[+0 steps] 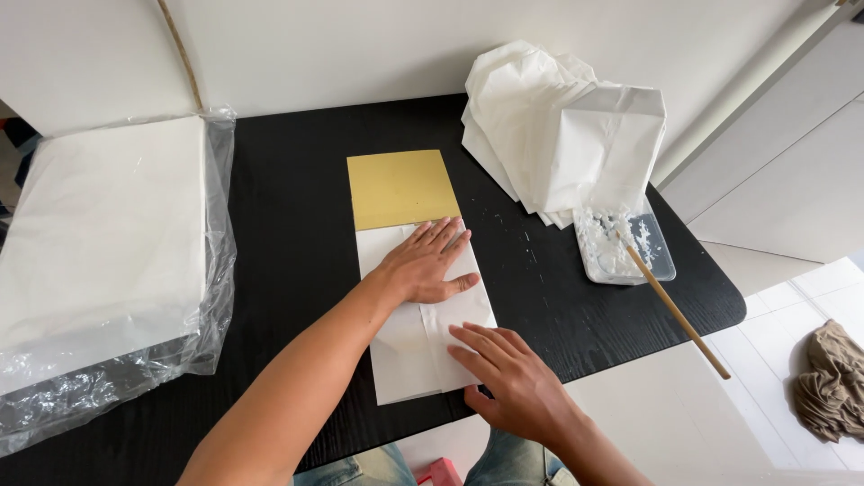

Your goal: Manually assembling a paper bag by folding paper around a template and applying glue with a brush.

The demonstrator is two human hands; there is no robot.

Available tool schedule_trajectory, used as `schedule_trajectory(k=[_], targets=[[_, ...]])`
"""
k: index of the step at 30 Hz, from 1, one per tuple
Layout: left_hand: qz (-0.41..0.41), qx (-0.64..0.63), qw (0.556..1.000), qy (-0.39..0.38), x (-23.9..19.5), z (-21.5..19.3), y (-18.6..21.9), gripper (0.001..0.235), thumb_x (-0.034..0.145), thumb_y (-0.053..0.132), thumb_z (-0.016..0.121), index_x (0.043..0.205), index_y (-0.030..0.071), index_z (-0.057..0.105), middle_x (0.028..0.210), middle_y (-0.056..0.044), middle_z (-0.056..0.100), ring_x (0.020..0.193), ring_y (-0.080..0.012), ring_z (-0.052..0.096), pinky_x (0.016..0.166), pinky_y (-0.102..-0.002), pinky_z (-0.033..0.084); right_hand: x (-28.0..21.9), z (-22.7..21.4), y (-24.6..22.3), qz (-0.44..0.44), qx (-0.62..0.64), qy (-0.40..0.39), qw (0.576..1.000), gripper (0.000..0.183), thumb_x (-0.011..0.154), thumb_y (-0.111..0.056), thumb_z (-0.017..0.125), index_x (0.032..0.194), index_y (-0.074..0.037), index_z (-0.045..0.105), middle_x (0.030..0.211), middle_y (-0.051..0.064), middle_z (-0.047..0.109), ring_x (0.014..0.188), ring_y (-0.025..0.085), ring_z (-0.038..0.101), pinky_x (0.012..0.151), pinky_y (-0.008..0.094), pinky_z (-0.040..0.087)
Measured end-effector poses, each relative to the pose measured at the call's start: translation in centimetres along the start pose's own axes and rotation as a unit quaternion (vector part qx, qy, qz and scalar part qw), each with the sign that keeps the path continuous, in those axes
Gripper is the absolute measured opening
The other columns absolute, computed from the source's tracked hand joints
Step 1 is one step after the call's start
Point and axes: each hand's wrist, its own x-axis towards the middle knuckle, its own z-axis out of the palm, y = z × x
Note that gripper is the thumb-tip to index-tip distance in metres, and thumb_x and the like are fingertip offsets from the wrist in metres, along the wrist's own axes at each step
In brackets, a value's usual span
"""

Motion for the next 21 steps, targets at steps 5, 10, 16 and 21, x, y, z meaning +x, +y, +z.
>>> schedule_trajectory(k=[5,10,16,21], targets=[[0.047,-0.213,0.968,0.128,-3.0,-1.4,0.0,0.089,0.099,0.063,0.023,0.163,0.004,0.002,0.171,-0.017,-0.013,0.159,-0.0305,-0.014,0.127,-0.047,-0.006,0.0,0.9,-0.7,-0.042,0.040,0.110,0.992,0.010,0.094,-0.006,0.070,0.104,-0.002,0.071,0.132,0.017,0.068,0.120,0.037,0.069,0.094,0.046,0.057],[-0.022,-0.166,0.982,0.087,-10.0,1.3,0.6,0.068,0.106,0.043,0.040,0.158,0.000,0.027,0.169,-0.018,0.018,0.158,-0.0316,0.012,0.126,-0.045,0.010,-0.9,1.8,-0.5,0.012,0.078,0.098,0.992,0.016,0.092,-0.007,0.072,0.108,-0.005,0.073,0.139,0.015,0.066,0.132,0.034,0.062,0.103,0.045,0.054],[-0.014,-0.048,0.995,0.091,-13.7,6.9,1.5,0.107,0.099,0.075,0.044,0.161,-0.003,0.004,0.171,-0.020,-0.004,0.158,-0.0321,-0.006,0.125,-0.046,0.001,-1.1,1.5,-0.3,0.032,0.153,0.091,0.984,0.019,0.090,-0.010,0.076,0.108,-0.004,0.078,0.139,0.014,0.066,0.133,0.033,0.063,0.109,0.043,0.055],[-0.033,-0.063,0.996,0.057,-13.7,5.9,2.3,0.100,0.100,0.071,0.042,0.163,0.004,0.005,0.171,-0.021,-0.009,0.157,-0.0328,-0.011,0.124,-0.047,-0.003,-0.8,1.8,-0.7,0.009,0.089,0.118,0.989,0.010,0.090,-0.007,0.074,0.100,-0.007,0.077,0.131,0.012,0.070,0.126,0.033,0.066,0.099,0.045,0.057]])
